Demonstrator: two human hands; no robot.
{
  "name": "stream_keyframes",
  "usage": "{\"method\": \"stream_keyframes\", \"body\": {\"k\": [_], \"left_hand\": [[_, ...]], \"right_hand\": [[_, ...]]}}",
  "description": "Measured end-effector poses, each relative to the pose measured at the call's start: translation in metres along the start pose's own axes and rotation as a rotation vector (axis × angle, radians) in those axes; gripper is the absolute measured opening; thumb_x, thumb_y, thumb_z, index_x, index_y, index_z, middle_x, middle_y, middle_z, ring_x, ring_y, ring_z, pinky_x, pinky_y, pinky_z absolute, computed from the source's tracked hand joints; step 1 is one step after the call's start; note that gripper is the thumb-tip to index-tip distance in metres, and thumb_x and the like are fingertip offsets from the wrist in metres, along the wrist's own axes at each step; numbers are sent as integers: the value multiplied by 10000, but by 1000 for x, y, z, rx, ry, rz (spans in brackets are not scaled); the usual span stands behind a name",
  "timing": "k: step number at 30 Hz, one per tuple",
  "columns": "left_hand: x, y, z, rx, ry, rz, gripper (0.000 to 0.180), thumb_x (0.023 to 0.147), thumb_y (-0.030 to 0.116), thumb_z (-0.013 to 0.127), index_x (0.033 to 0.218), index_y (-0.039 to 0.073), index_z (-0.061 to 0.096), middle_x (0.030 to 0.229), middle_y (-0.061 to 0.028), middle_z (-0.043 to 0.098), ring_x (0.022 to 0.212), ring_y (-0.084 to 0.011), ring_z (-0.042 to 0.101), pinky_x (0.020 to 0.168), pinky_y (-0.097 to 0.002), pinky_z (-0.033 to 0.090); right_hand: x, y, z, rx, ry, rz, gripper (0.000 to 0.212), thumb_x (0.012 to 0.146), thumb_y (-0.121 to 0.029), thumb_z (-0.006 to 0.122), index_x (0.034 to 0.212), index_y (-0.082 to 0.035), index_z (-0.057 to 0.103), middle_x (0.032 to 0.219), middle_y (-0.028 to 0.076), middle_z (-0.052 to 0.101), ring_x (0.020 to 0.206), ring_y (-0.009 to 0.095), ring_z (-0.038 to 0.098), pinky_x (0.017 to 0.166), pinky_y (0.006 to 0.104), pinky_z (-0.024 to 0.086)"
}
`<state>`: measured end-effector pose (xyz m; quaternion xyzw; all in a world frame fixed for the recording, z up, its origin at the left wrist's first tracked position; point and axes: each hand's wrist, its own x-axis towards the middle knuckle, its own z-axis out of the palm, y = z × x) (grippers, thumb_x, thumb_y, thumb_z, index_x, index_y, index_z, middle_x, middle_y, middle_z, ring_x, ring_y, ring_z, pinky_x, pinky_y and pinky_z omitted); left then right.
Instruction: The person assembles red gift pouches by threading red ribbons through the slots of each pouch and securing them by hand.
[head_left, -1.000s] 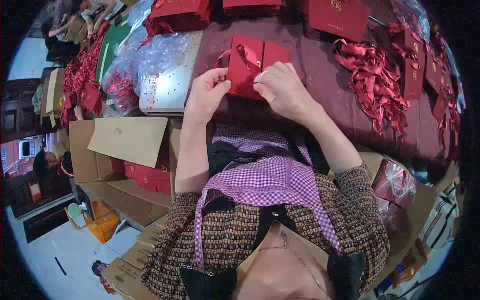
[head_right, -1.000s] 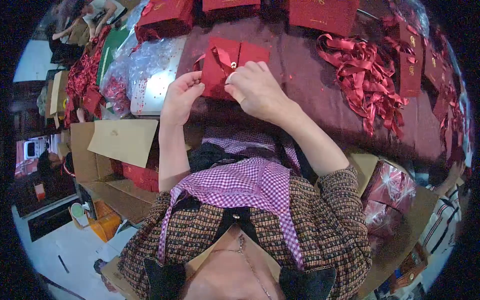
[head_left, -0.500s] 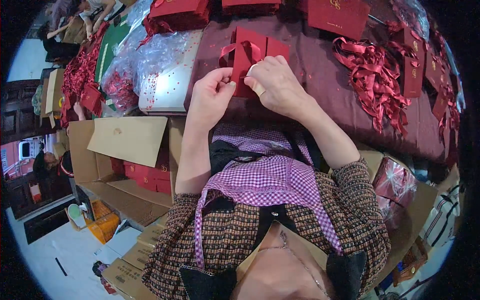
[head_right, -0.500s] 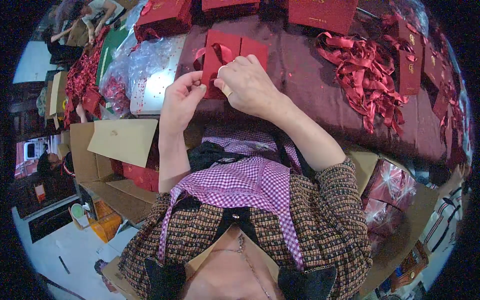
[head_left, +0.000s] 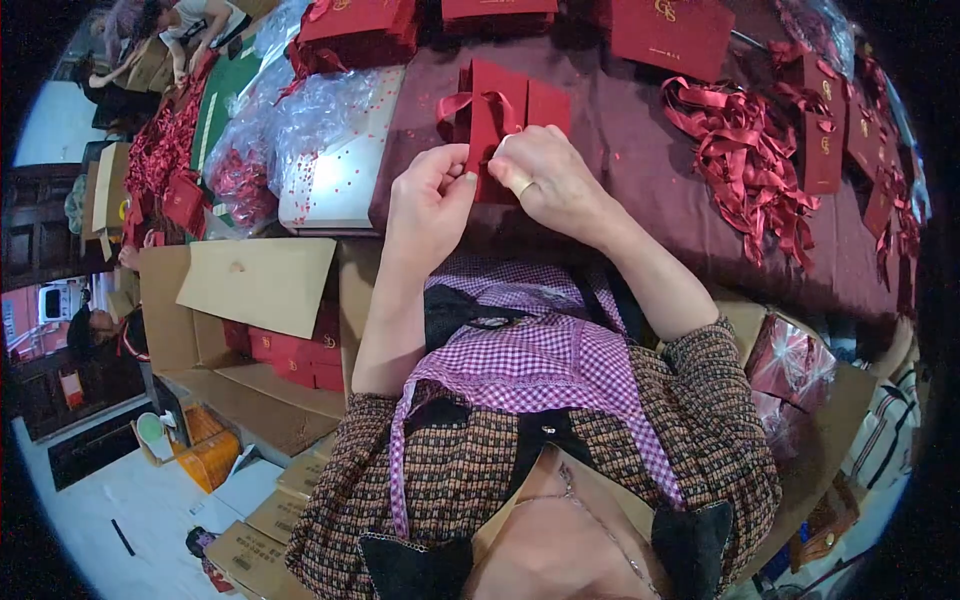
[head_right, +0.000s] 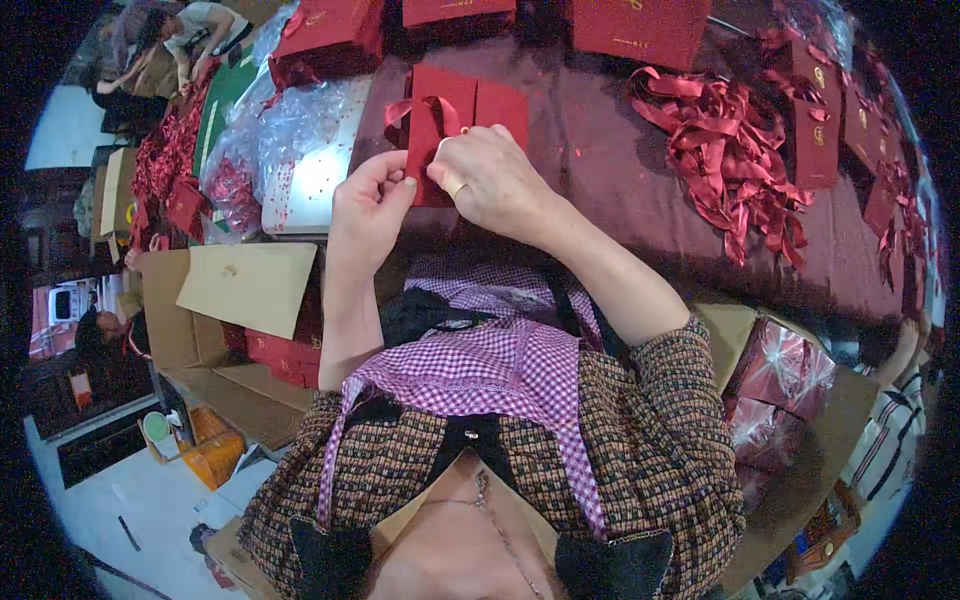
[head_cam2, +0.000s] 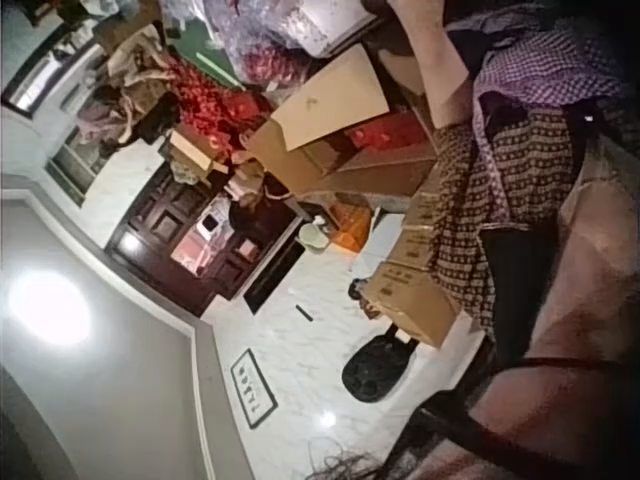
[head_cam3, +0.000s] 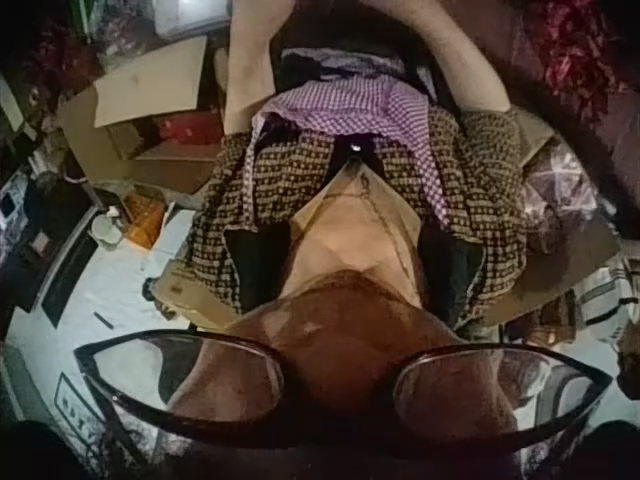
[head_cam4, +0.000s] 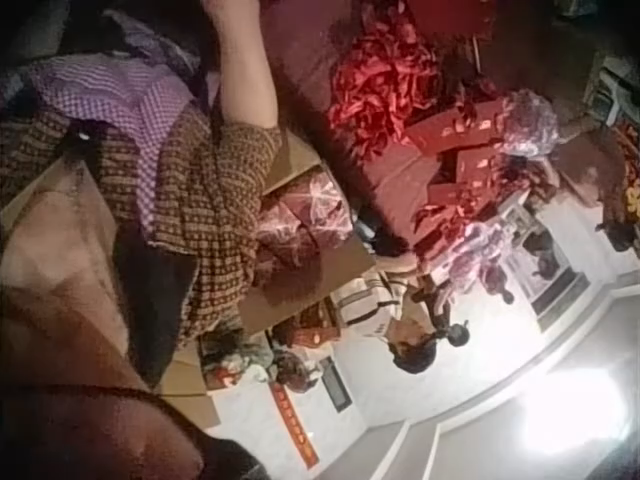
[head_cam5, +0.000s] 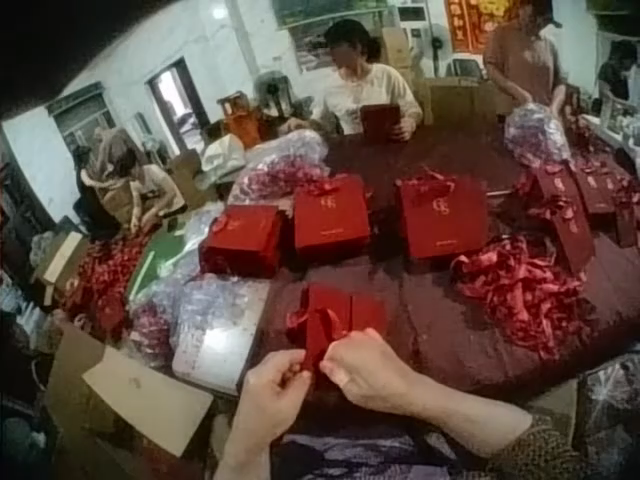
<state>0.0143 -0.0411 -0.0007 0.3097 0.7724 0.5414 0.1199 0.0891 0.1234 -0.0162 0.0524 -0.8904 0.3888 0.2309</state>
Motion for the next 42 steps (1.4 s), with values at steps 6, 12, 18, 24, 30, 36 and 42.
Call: {"method": "stream_keyframes", "body": {"k": [6, 12, 18, 24, 30, 36, 42], "left_hand": [[0, -3, 2, -13, 8, 4, 256, 784, -7, 633, 1038, -37, 619, 840, -71, 603, 692, -97, 544, 647, -241, 478], [-3, 11, 5, 163, 89, 153, 211, 747, -36, 595, 958, -37, 601, 829, -155, 603, 729, -260, 594, 657, -341, 492], [0, 17, 12, 291, 90, 338, 181, 725, -60, 545, 902, -49, 582, 808, -179, 584, 772, -360, 550, 690, -419, 455], [0, 24, -7, 154, -87, 256, 195, 801, -14, 576, 989, -60, 597, 880, -181, 613, 851, -321, 595, 737, -356, 479], [9, 20, -13, 157, -218, 364, 179, 813, -49, 563, 989, -52, 597, 862, -155, 594, 835, -284, 585, 751, -327, 463], [12, 15, -7, 240, -231, 371, 102, 767, -48, 577, 869, -47, 575, 816, -156, 576, 805, -329, 570, 717, -371, 466], [7, 20, -5, 293, -235, 444, 160, 746, -54, 559, 903, -24, 558, 911, -173, 566, 885, -355, 556, 748, -402, 457]], "right_hand": [[1, 1, 0, -10, -34, 9, 174, 841, -192, 562, 737, -53, 570, 750, 134, 586, 784, 328, 541, 724, 429, 380], [6, -17, -6, -309, -7, -131, 133, 783, -153, 581, 706, -46, 570, 713, 130, 580, 760, 297, 547, 708, 402, 381], [9, -25, -5, -461, 37, -241, 136, 778, -141, 562, 686, -42, 580, 694, 139, 599, 731, 304, 564, 702, 409, 390], [19, -9, -29, -14, -242, -39, 206, 806, -187, 549, 705, -13, 593, 708, 222, 585, 752, 404, 581, 688, 511, 438], [12, -6, -34, 4, -349, -103, 158, 812, -203, 604, 772, -50, 590, 765, 129, 574, 805, 335, 521, 748, 427, 393], [7, -12, -40, -113, -380, -127, 233, 791, -249, 635, 731, -25, 608, 716, 142, 603, 778, 348, 564, 730, 420, 405], [15, -26, -76, -181, -168, -296, 409, 764, -380, 672, 975, -39, 591, 1015, 113, 601, 981, 305, 544, 869, 413, 405]]}}
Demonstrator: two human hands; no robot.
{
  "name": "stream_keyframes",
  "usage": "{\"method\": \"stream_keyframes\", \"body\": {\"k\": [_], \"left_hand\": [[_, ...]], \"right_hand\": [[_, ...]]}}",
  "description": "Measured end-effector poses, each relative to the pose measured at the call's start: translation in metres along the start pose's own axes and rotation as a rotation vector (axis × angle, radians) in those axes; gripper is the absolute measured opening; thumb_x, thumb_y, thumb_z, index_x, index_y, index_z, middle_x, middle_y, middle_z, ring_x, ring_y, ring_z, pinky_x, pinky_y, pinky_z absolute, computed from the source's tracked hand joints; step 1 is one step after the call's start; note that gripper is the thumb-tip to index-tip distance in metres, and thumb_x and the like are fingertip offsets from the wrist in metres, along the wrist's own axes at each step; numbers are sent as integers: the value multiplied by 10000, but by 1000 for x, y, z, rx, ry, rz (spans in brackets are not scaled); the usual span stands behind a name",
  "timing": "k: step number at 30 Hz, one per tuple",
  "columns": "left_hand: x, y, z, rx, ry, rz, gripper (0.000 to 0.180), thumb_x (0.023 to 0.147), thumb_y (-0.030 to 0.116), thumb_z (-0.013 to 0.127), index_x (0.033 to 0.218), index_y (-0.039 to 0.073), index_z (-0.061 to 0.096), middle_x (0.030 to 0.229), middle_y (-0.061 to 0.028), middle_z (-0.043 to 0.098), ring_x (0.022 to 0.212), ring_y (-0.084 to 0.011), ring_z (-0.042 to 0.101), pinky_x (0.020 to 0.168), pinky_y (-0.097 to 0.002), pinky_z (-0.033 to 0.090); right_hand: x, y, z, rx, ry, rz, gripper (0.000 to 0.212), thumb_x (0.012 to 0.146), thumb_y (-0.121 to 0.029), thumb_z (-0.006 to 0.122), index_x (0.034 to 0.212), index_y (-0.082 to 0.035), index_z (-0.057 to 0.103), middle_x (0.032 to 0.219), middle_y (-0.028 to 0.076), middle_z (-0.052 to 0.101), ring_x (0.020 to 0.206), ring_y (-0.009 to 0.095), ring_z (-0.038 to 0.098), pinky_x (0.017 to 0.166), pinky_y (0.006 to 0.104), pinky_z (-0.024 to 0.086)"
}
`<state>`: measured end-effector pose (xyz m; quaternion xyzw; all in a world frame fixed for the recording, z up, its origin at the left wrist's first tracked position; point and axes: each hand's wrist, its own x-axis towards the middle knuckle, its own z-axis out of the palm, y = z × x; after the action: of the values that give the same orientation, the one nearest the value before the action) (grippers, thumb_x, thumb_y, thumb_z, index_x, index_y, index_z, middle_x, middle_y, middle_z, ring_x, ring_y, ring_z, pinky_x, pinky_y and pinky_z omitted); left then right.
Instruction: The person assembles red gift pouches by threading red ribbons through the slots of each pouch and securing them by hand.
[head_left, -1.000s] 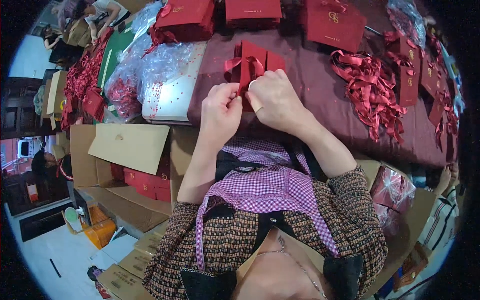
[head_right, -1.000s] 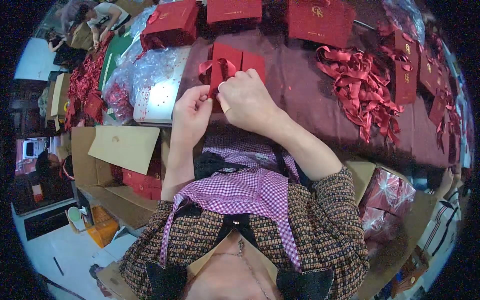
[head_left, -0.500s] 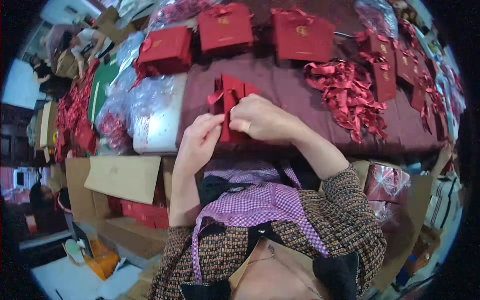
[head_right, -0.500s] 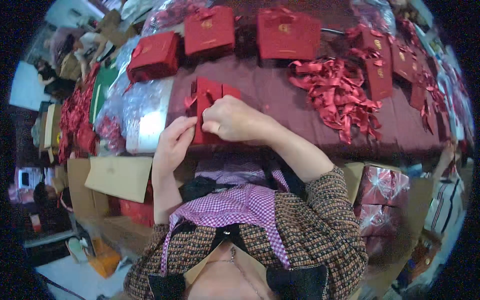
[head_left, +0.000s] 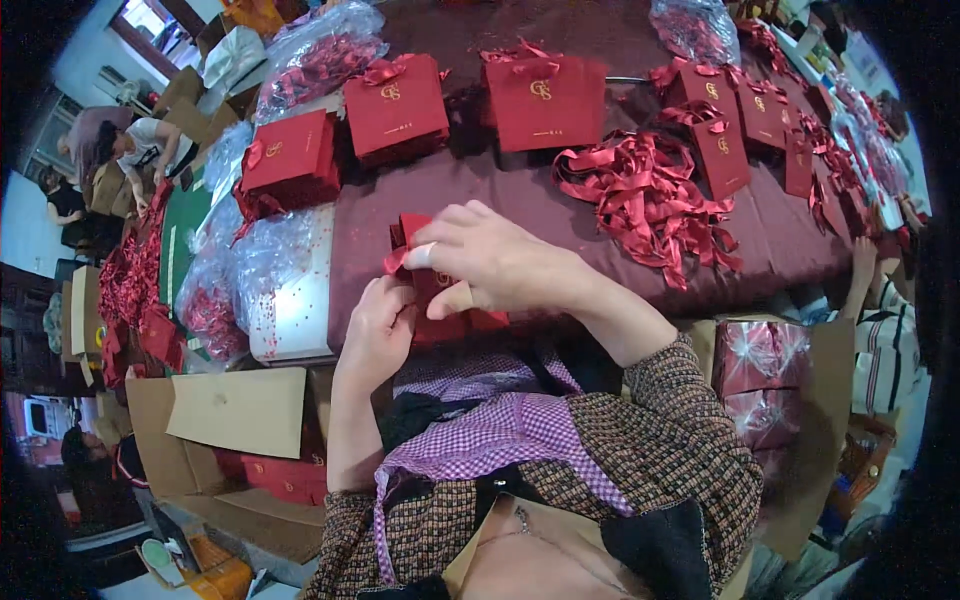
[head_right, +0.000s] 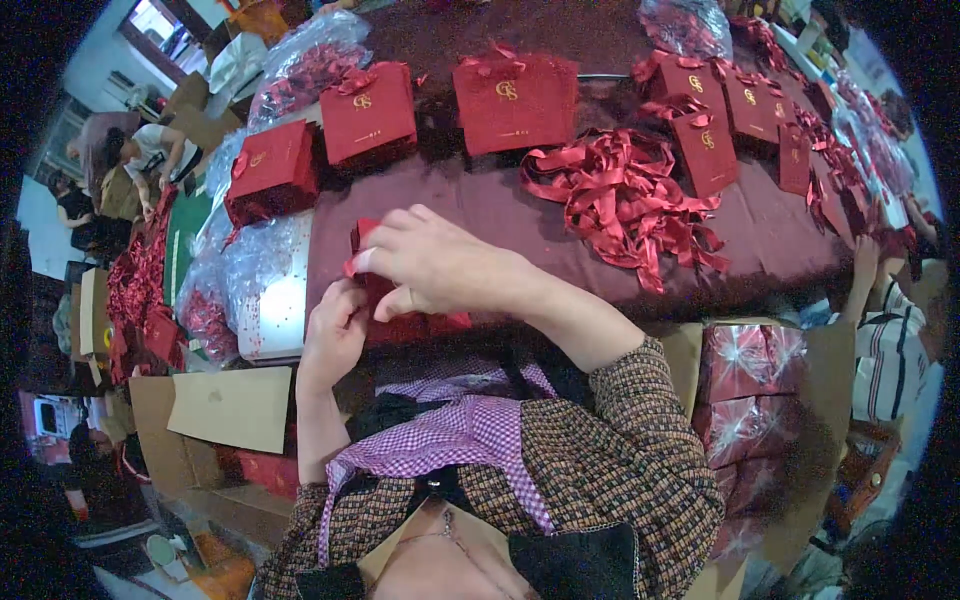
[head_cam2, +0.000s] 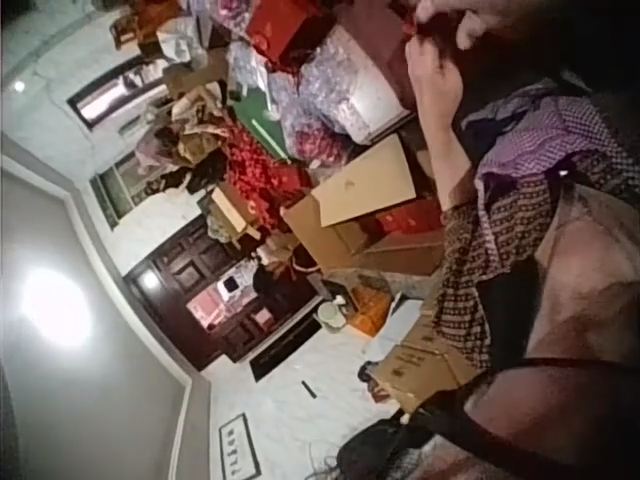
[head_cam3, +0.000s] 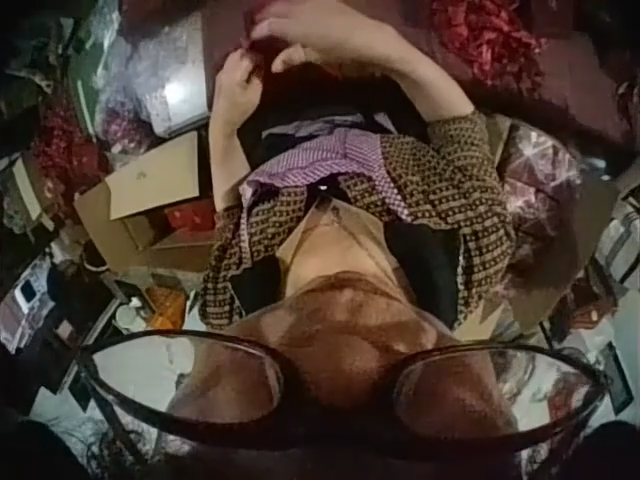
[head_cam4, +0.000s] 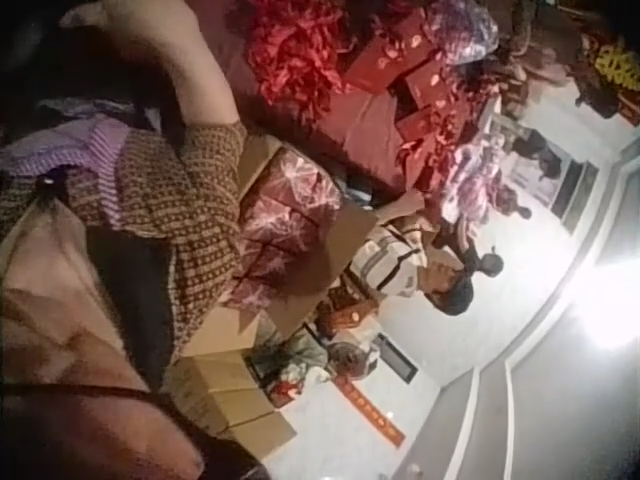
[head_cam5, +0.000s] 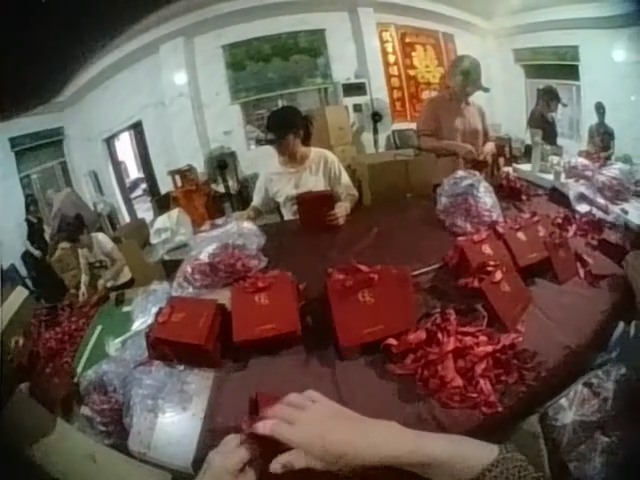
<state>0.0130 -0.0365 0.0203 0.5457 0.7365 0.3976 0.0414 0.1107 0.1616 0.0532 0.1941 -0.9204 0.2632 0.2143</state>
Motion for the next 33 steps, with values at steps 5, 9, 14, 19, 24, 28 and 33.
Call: {"method": "stream_keyframes", "body": {"k": [5, 9, 14, 19, 24, 28, 33], "left_hand": [[2, 4, 0, -164, -68, -30, 123, 756, -58, 520, 876, -37, 537, 838, -159, 518, 799, -316, 536, 721, -363, 444], [-1, -1, -1, -401, -145, -111, 96, 771, -76, 501, 861, -51, 523, 805, -116, 493, 762, -218, 523, 712, -286, 431], [-9, -3, 4, -620, -192, -234, 39, 816, -48, 508, 852, -49, 523, 855, -76, 526, 818, -163, 528, 756, -274, 426], [-10, -32, -14, -931, 53, -489, 83, 873, 60, 525, 850, 6, 585, 829, -27, 533, 690, -108, 496, 623, -217, 376], [-2, -39, -2, -1142, 285, -626, 178, 952, 154, 496, 996, -3, 567, 817, -49, 557, 687, -143, 534, 599, -228, 441], [1, -51, 25, -1574, 208, -711, 280, 957, 232, 511, 1128, 12, 544, 1022, -85, 613, 899, -163, 582, 819, -288, 470], [13, 2, 24, -965, 10, -330, 389, 889, 86, 592, 1260, 4, 507, 1026, -51, 598, 967, -137, 560, 856, -290, 457]], "right_hand": [[-4, 10, 16, 19, 57, -135, 327, 832, -356, 609, 1011, -83, 586, 975, 79, 550, 1034, 265, 524, 999, 463, 336], [-7, 12, 24, 167, 46, -174, 195, 852, -278, 616, 838, -92, 557, 783, 44, 506, 819, 241, 544, 1012, 478, 327], [-10, 8, 28, 302, 26, -201, 185, 872, -244, 603, 794, -89, 540, 726, 30, 476, 756, 225, 524, 1004, 477, 333], [-11, 3, 13, 418, -19, -244, 191, 884, -247, 595, 778, -93, 555, 737, 21, 494, 762, 219, 537, 993, 484, 339], [-19, 25, 16, 489, 108, -34, 196, 882, -249, 594, 794, -75, 575, 762, 35, 557, 814, 253, 530, 915, 402, 362], [-15, 21, 17, 808, 162, 243, 308, 867, -348, 610, 876, -43, 573, 1016, 48, 546, 1004, 186, 507, 959, 329, 358], [-9, 24, 28, 1461, 281, 372, 486, 873, -305, 626, 1250, -22, 507, 1110, 49, 581, 982, 142, 569, 876, 273, 460]]}}
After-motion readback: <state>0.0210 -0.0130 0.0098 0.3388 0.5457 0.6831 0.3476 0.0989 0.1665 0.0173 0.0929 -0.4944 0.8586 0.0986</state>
